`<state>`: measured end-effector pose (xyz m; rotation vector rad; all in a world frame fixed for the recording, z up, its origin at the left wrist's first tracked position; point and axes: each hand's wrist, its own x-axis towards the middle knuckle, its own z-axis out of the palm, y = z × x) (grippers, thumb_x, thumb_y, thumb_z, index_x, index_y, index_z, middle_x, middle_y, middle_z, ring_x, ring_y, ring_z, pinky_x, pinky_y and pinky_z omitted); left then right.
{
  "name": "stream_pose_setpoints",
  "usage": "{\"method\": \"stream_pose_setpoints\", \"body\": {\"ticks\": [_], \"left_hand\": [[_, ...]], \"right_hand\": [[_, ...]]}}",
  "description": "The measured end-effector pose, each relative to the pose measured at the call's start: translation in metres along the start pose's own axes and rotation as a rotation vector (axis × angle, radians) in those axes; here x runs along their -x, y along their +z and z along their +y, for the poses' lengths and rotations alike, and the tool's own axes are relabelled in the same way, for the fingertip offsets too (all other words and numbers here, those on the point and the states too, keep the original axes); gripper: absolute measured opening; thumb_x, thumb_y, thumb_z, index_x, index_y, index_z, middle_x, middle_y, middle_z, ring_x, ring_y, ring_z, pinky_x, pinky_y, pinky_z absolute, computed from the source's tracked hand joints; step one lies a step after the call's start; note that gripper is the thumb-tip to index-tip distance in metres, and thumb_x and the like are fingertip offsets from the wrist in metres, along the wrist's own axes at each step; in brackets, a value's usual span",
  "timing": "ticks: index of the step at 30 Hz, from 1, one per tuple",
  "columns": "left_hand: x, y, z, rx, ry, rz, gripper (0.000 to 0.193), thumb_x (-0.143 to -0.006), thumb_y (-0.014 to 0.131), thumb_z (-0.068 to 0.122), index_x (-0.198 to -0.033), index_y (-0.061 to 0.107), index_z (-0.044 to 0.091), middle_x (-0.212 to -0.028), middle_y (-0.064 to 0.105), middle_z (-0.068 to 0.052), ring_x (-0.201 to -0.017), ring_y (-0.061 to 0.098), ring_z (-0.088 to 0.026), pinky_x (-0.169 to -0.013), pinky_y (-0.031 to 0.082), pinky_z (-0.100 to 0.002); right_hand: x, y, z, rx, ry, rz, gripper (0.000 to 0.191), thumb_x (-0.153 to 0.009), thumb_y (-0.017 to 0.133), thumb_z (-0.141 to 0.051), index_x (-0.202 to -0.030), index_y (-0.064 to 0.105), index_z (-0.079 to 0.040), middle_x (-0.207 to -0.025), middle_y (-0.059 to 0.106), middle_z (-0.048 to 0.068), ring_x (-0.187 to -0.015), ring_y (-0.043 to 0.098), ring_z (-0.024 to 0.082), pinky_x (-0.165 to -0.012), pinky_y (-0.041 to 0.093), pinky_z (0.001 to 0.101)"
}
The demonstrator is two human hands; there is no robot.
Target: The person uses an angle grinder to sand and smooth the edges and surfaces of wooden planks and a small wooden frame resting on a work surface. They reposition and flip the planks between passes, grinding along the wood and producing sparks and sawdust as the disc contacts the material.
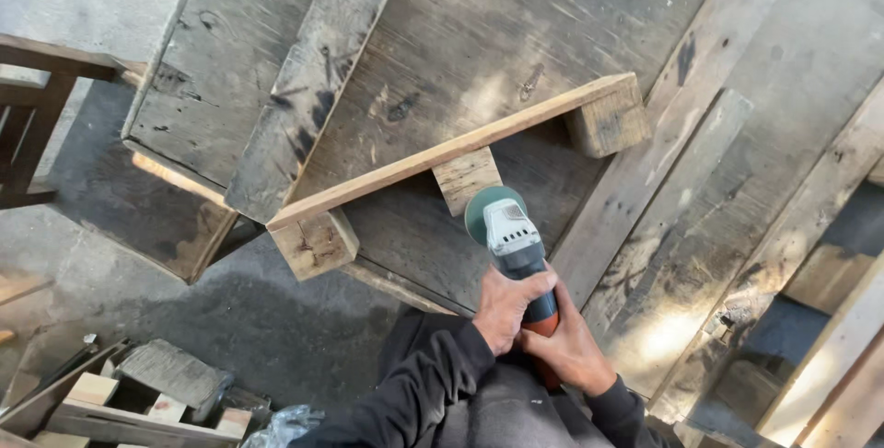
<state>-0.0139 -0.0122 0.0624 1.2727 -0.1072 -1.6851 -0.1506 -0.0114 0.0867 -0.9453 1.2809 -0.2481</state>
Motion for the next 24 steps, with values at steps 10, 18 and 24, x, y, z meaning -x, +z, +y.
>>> {"method": "stream_pose_setpoints", "body": {"ticks": [10, 18, 24], "left_hand": [[0.006, -0.004, -0.01, -0.013, -0.003, -0.011, 0.038, -0.076, 0.082, 0.019, -0.109, 0.068, 0.004, -0.099, 0.071, -0.005, -0.092, 0.069, -0.014, -0.088, 0.057, -0.031], [0.019, -0.035, -0.025, 0.228, 0.008, -0.05, 0.039, -0.079, 0.082, 0.017, -0.113, 0.065, 0.005, -0.102, 0.068, -0.003, -0.093, 0.066, -0.014, -0.087, 0.056, -0.033], [0.021, -0.043, -0.042, 0.28, -0.015, -0.056, 0.044, -0.081, 0.085, 0.017, -0.116, 0.063, 0.002, -0.105, 0.067, -0.006, -0.095, 0.065, -0.016, -0.088, 0.056, -0.035]], "right_hand": [[0.011, 0.005, 0.0, 0.197, -0.089, 0.061, 0.103, -0.068, 0.084, -0.015, -0.157, 0.031, -0.009, -0.133, 0.061, 0.012, -0.119, 0.06, 0.019, -0.098, 0.049, 0.0354], [0.007, 0.019, -0.011, 0.409, -0.067, -0.006, 0.109, -0.066, 0.081, -0.018, -0.16, 0.026, -0.013, -0.13, 0.066, 0.018, -0.118, 0.067, 0.027, -0.097, 0.053, 0.0394], [0.007, 0.019, -0.006, 0.429, 0.016, -0.017, 0.108, -0.066, 0.08, -0.019, -0.16, 0.026, -0.017, -0.123, 0.071, 0.019, -0.114, 0.072, 0.028, -0.096, 0.055, 0.039]]}}
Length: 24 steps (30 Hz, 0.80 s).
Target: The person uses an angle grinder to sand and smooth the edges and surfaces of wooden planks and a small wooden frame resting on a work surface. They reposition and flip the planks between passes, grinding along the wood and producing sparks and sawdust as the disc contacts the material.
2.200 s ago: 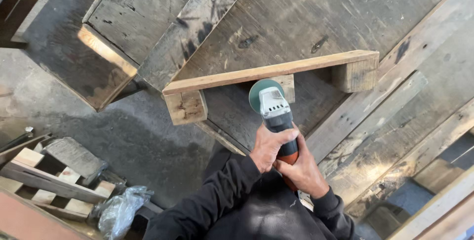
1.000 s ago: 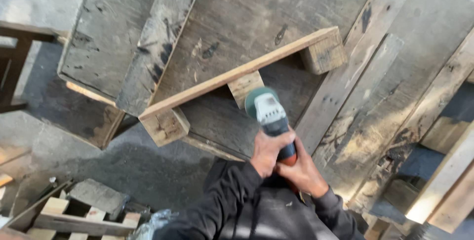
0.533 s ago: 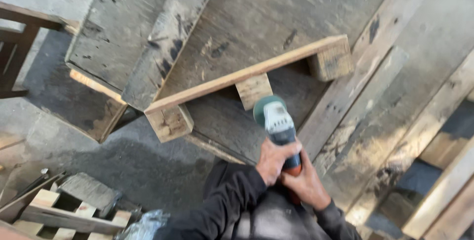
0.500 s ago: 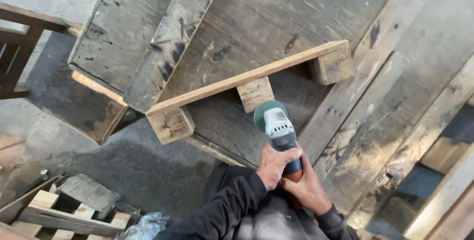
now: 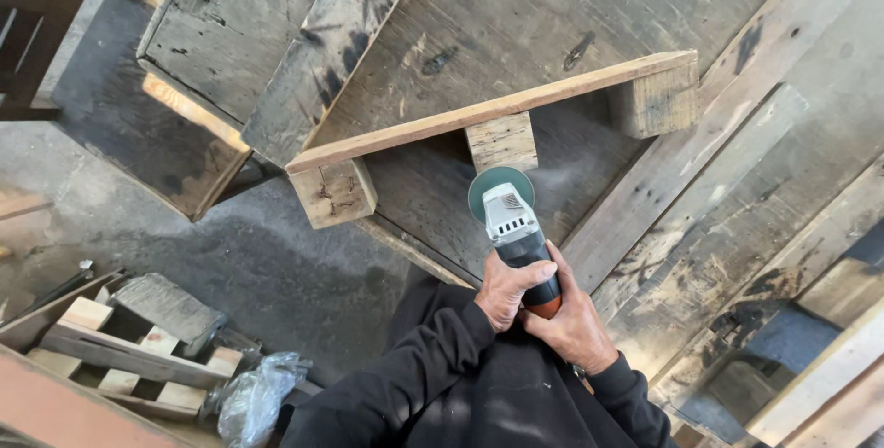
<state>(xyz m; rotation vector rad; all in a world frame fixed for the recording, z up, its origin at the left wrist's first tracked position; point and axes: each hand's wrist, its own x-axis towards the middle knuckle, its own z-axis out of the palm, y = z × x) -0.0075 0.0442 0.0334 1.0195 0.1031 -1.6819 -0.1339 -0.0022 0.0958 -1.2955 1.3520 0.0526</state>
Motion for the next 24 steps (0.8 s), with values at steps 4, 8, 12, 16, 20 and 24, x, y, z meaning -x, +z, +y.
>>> {"method": "stream_pose_setpoints", "body": {"ticks": [4, 8, 12, 16, 20, 24], "left_hand": [[-0.007, 0.008, -0.005, 0.008, -0.023, -0.057, 0.045, -0.081, 0.085, 0.018, -0.118, 0.064, 0.002, -0.107, 0.067, -0.005, -0.098, 0.065, -0.016, -0.09, 0.055, -0.033], [-0.014, 0.018, -0.005, -0.026, -0.011, -0.07, 0.045, -0.08, 0.085, 0.019, -0.116, 0.063, 0.005, -0.106, 0.067, -0.005, -0.097, 0.066, -0.015, -0.09, 0.056, -0.034], [-0.024, 0.03, -0.005, -0.082, -0.005, -0.098, 0.042, -0.08, 0.084, 0.018, -0.114, 0.064, 0.003, -0.104, 0.068, -0.005, -0.094, 0.067, -0.015, -0.089, 0.057, -0.034], [-0.03, 0.046, 0.003, -0.163, -0.029, -0.043, 0.039, -0.079, 0.083, 0.015, -0.111, 0.064, 0.005, -0.101, 0.069, -0.004, -0.09, 0.067, -0.014, -0.085, 0.058, -0.034], [-0.016, 0.047, 0.02, -0.21, -0.061, 0.096, 0.034, -0.077, 0.082, 0.013, -0.104, 0.065, 0.004, -0.095, 0.069, -0.007, -0.084, 0.068, -0.018, -0.081, 0.06, -0.036], [0.007, 0.029, 0.038, -0.158, 0.0, 0.129, 0.03, -0.08, 0.08, 0.013, -0.105, 0.067, 0.004, -0.097, 0.068, -0.005, -0.087, 0.067, -0.016, -0.082, 0.058, -0.034]], "right_hand": [[0.001, -0.005, 0.005, -0.086, -0.059, 0.008, 0.107, -0.067, 0.081, -0.014, -0.159, 0.026, -0.014, -0.133, 0.064, 0.016, -0.123, 0.064, 0.025, -0.099, 0.052, 0.0388], [0.0, -0.01, 0.01, -0.092, -0.007, 0.071, 0.106, -0.068, 0.082, -0.012, -0.16, 0.027, -0.014, -0.133, 0.063, 0.013, -0.119, 0.064, 0.021, -0.097, 0.053, 0.0369], [0.001, -0.016, 0.017, -0.142, -0.069, 0.127, 0.103, -0.07, 0.08, -0.01, -0.159, 0.029, -0.011, -0.134, 0.061, 0.012, -0.118, 0.063, 0.019, -0.096, 0.052, 0.0357], [0.001, -0.019, 0.018, -0.296, -0.004, 0.129, 0.103, -0.069, 0.078, -0.01, -0.16, 0.029, -0.012, -0.126, 0.062, 0.011, -0.106, 0.064, 0.017, -0.088, 0.055, 0.0347], [0.002, -0.009, 0.01, -0.314, 0.064, 0.069, 0.102, -0.068, 0.08, -0.01, -0.158, 0.031, -0.011, -0.12, 0.064, 0.013, -0.101, 0.066, 0.019, -0.084, 0.058, 0.0357], [0.002, 0.008, -0.003, -0.378, 0.013, -0.088, 0.103, -0.071, 0.079, -0.013, -0.159, 0.026, -0.01, -0.126, 0.062, 0.013, -0.105, 0.066, 0.019, -0.088, 0.056, 0.0353]]}}
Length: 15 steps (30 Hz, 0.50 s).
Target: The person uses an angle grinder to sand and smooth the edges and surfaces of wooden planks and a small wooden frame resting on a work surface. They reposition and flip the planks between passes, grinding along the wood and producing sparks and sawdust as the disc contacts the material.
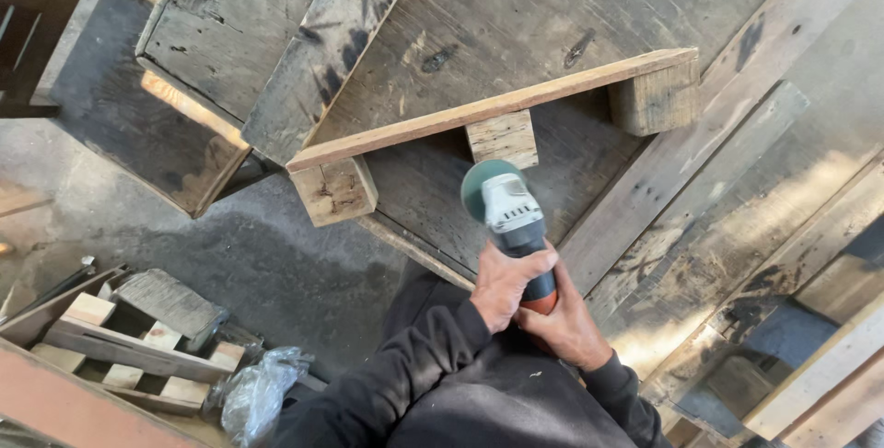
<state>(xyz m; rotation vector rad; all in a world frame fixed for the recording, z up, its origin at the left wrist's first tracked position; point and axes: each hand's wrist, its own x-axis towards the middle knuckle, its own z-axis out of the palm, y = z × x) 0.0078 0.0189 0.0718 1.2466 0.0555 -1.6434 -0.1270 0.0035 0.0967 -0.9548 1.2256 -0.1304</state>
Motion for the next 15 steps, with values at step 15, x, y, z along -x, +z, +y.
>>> {"method": "stream_pose_setpoints", "body": {"ticks": [15], "left_hand": [[-0.013, -0.013, 0.009, 0.169, 0.007, -0.115, 0.037, -0.081, 0.081, 0.017, -0.111, 0.065, 0.004, -0.101, 0.068, -0.004, -0.092, 0.065, -0.014, -0.087, 0.056, -0.033]], "right_hand": [[-0.01, 0.012, -0.05, 0.432, 0.021, 0.12, 0.107, -0.066, 0.08, -0.023, -0.158, 0.028, -0.015, -0.128, 0.067, 0.018, -0.115, 0.069, 0.025, -0.095, 0.053, 0.0387]]}}
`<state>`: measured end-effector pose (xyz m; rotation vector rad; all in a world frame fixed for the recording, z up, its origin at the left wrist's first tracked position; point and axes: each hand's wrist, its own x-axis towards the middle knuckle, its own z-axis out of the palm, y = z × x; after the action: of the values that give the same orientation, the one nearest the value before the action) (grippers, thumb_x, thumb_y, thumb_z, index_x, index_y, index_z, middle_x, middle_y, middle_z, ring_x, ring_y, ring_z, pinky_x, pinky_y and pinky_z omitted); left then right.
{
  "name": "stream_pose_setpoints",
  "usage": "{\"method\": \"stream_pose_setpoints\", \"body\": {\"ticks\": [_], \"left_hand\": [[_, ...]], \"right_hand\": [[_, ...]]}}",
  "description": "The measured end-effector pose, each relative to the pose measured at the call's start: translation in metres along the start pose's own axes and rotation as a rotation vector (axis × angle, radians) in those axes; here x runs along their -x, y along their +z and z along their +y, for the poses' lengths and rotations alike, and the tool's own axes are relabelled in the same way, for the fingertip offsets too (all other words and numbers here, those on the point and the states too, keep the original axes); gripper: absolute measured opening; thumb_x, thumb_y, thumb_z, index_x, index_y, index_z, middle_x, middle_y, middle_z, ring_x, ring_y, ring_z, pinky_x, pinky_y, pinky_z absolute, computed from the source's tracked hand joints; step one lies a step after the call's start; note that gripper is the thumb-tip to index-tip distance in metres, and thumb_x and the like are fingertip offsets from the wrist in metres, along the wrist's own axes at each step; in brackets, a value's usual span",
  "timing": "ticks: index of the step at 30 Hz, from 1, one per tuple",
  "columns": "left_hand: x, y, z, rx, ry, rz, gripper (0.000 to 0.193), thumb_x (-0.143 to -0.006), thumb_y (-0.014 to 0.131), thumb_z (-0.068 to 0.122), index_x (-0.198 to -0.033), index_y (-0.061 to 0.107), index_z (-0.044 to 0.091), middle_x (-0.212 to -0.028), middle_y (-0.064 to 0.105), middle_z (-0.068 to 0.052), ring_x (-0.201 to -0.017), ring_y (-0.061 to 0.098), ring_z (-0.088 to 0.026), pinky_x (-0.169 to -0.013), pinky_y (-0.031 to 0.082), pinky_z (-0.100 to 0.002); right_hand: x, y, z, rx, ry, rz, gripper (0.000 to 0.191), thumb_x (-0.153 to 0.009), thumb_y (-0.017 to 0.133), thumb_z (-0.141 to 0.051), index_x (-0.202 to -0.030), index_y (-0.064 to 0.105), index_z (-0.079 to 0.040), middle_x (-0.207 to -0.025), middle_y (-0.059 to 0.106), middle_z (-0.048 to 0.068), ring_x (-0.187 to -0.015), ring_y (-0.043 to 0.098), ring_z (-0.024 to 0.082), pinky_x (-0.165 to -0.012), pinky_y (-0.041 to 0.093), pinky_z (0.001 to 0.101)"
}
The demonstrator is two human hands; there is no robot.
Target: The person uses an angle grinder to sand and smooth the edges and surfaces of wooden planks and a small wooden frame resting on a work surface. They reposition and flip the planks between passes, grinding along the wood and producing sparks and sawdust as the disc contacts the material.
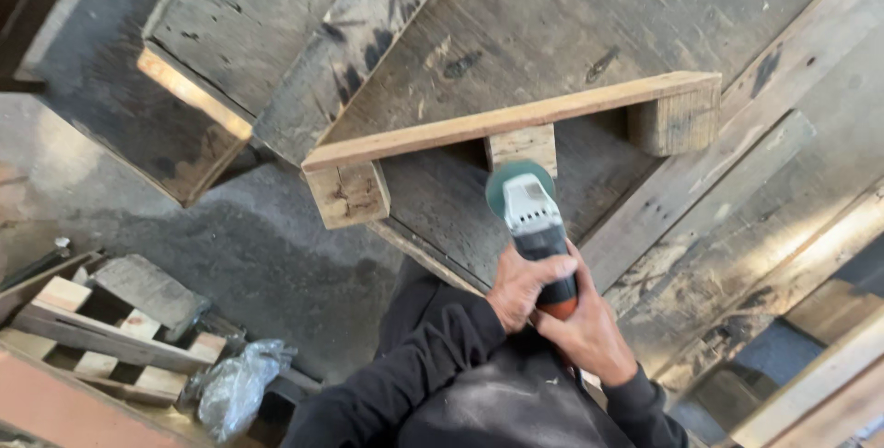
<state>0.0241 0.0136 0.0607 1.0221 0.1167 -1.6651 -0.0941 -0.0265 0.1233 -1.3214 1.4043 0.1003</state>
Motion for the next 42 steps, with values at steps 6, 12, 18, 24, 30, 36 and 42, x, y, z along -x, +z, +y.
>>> {"method": "stream_pose_setpoints", "body": {"ticks": [6, 12, 18, 24, 30, 36, 42], "left_hand": [[0.01, -0.009, 0.005, 0.048, -0.014, -0.012, 0.034, -0.083, 0.08, 0.014, -0.111, 0.065, 0.004, -0.101, 0.068, -0.004, -0.093, 0.065, -0.014, -0.089, 0.055, -0.032], [0.013, -0.008, 0.02, -0.028, -0.037, 0.022, 0.029, -0.083, 0.079, 0.015, -0.107, 0.068, 0.003, -0.098, 0.069, -0.005, -0.089, 0.066, -0.015, -0.085, 0.056, -0.034], [-0.01, 0.008, 0.031, -0.092, -0.039, 0.066, 0.032, -0.078, 0.08, 0.013, -0.106, 0.068, 0.005, -0.096, 0.07, -0.003, -0.086, 0.067, -0.014, -0.082, 0.058, -0.033], [-0.015, 0.018, 0.038, -0.084, -0.038, 0.0, 0.033, -0.08, 0.08, 0.012, -0.108, 0.067, 0.001, -0.099, 0.069, -0.006, -0.089, 0.067, -0.016, -0.085, 0.057, -0.033], [-0.025, 0.025, 0.053, -0.119, -0.029, 0.001, 0.035, -0.08, 0.079, 0.016, -0.109, 0.064, 0.003, -0.098, 0.068, -0.005, -0.088, 0.066, -0.016, -0.082, 0.058, -0.034], [-0.033, 0.006, 0.063, 0.054, 0.067, -0.001, 0.039, -0.083, 0.081, 0.017, -0.114, 0.064, 0.001, -0.101, 0.066, -0.004, -0.091, 0.064, -0.015, -0.085, 0.055, -0.033], [-0.05, 0.02, 0.049, 0.113, 0.057, 0.032, 0.042, -0.081, 0.083, 0.016, -0.116, 0.062, 0.004, -0.104, 0.065, -0.003, -0.094, 0.064, -0.013, -0.087, 0.055, -0.032]], "right_hand": [[0.002, 0.009, -0.003, 0.016, 0.009, -0.036, 0.106, -0.066, 0.08, -0.02, -0.158, 0.027, -0.016, -0.127, 0.068, 0.018, -0.117, 0.068, 0.025, -0.097, 0.052, 0.0379], [0.0, 0.015, 0.001, -0.097, 0.065, -0.052, 0.109, -0.066, 0.079, -0.022, -0.16, 0.025, -0.012, -0.126, 0.067, 0.016, -0.113, 0.068, 0.024, -0.094, 0.054, 0.0375], [-0.013, 0.006, -0.001, -0.134, 0.049, -0.024, 0.103, -0.068, 0.08, -0.019, -0.157, 0.029, -0.008, -0.128, 0.062, 0.016, -0.113, 0.064, 0.023, -0.092, 0.054, 0.037], [-0.013, -0.002, -0.011, -0.205, 0.042, -0.013, 0.105, -0.068, 0.08, -0.019, -0.158, 0.025, -0.009, -0.13, 0.061, 0.014, -0.115, 0.064, 0.021, -0.093, 0.054, 0.0362], [-0.021, -0.01, -0.037, -0.119, 0.072, 0.063, 0.106, -0.066, 0.077, -0.018, -0.159, 0.026, -0.013, -0.12, 0.069, 0.016, -0.104, 0.071, 0.023, -0.088, 0.057, 0.036], [-0.049, -0.023, -0.065, 0.078, 0.101, -0.113, 0.112, -0.069, 0.079, -0.018, -0.167, 0.024, -0.018, -0.102, 0.073, 0.02, -0.086, 0.075, 0.034, -0.077, 0.059, 0.0436], [-0.06, -0.042, -0.064, 0.1, 0.181, -0.139, 0.115, -0.069, 0.076, -0.014, -0.169, 0.021, -0.026, -0.091, 0.075, 0.021, -0.073, 0.074, 0.032, -0.07, 0.059, 0.0417]]}}
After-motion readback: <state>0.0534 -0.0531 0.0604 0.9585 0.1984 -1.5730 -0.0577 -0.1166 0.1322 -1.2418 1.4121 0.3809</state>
